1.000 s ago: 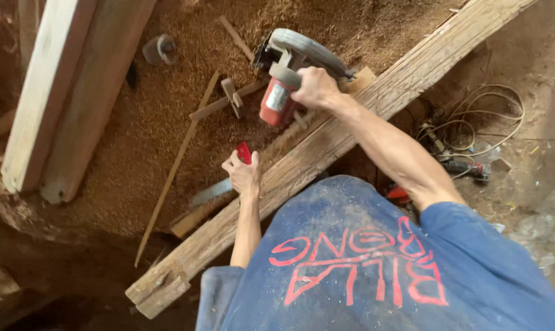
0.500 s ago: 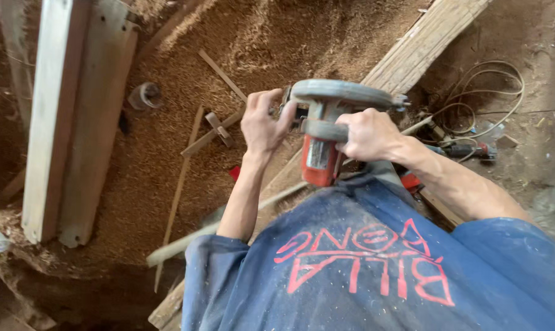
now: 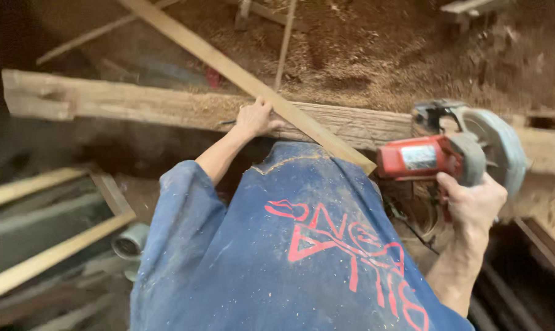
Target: The person saws through a piece of wood using a circular saw and then moves the wood and other items around the workshop.
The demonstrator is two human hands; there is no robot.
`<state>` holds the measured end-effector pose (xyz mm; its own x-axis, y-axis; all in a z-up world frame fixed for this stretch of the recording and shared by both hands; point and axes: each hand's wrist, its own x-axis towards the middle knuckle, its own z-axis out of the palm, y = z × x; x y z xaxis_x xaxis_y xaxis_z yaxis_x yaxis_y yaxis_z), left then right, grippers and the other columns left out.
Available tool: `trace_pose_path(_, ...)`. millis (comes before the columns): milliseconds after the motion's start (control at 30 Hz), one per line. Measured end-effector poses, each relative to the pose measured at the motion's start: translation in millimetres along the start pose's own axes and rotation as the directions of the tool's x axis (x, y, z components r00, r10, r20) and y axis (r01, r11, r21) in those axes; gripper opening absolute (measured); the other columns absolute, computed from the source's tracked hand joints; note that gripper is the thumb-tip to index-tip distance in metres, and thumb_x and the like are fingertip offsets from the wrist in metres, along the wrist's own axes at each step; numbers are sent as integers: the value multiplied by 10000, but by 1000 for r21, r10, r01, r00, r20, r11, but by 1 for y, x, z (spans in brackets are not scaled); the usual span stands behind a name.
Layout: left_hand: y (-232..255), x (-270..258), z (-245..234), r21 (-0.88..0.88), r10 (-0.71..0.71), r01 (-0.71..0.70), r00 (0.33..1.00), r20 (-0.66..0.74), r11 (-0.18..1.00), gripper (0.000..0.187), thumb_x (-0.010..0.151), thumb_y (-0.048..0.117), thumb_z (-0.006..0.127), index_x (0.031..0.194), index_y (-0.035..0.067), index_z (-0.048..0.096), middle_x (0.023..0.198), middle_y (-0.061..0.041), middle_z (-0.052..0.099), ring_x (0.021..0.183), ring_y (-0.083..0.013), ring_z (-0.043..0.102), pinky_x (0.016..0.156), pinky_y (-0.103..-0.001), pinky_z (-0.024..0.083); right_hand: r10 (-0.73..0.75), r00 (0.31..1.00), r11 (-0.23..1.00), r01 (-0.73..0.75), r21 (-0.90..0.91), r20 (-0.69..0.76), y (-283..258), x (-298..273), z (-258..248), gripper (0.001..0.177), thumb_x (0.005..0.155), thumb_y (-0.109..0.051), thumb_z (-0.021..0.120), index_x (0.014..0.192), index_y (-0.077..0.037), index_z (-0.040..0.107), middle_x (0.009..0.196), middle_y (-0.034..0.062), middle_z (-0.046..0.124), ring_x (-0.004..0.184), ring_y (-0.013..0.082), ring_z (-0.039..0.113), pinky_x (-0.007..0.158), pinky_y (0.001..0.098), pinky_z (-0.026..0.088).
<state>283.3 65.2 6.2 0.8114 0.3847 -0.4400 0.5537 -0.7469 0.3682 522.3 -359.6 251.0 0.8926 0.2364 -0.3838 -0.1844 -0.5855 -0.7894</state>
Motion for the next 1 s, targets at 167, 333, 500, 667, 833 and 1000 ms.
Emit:
trace_pose_path(167, 20, 35, 64, -645, -726, 475, 661, -187, 598, 863, 695, 645, 818, 1271, 66, 539, 1313, -234, 554, 1208, -414, 586, 1003, -519, 489, -174, 981, 974, 185, -134, 85, 28, 68, -54, 231, 892, 2, 842, 1095, 47, 739, 880, 27, 691, 714, 96, 613, 595, 271, 491)
trace_pose_path(333, 32, 98, 65, -799, -917, 501, 369, -150, 332, 1136, 625, 582, 946, 1416, -5, 381, 1477, -358, 368, 1364, -497, 401, 1086, -662, 253, -397, 886, 845, 455, -280, 242, 35, 147, -60, 322, 858, -4, 823, 1168, 59, 763, 982, 44, 740, 847, 101, 673, 753, 277, 546)
trace_pose_path(500, 29, 113, 36, -898, -878, 437, 449, 168, 51, 562, 704, 405, 816, 1099, 42, 647, 1065, -161, 733, 967, -285, 700, 851, -445, 549, -324, 899, 749, 434, -501, 295, 16, 208, -21, 268, 834, -126, 866, 1024, 29, 757, 844, 60, 732, 770, 111, 654, 710, 307, 535)
trace_pose_path(667, 3, 92, 41, -934, -873, -356, 444, -205, 38, 272, 808, 187, 858, 954, 27, 693, 847, -17, 696, 729, -118, 600, 648, -306, 507, -303, 878, 729, 463, -504, 369, 24, 234, 27, 376, 775, -188, 880, 1078, -4, 755, 925, 91, 758, 791, 139, 665, 767, 324, 541)
trace_pose_path(833, -27, -19, 12, -903, -885, -412, 457, -91, -120, 316, 904, 232, 793, 801, 158, 504, 695, 70, 469, 530, -50, 368, 450, -257, 287, -228, 901, 729, 410, -548, 370, 30, 238, 35, 414, 778, -253, 865, 1106, -28, 750, 929, 141, 758, 797, 217, 684, 782, 367, 541)
trace_pose_path(1000, -61, -40, -19, -836, -909, -512, 414, -36, -200, 375, 977, 242, 771, 815, 166, 441, 648, 61, 390, 489, -55, 340, 425, -245, 301, -53, 916, 599, 347, -722, 397, 9, 238, 45, 464, 745, -283, 855, 1116, -29, 739, 1016, 211, 757, 937, 329, 718, 875, 446, 563)
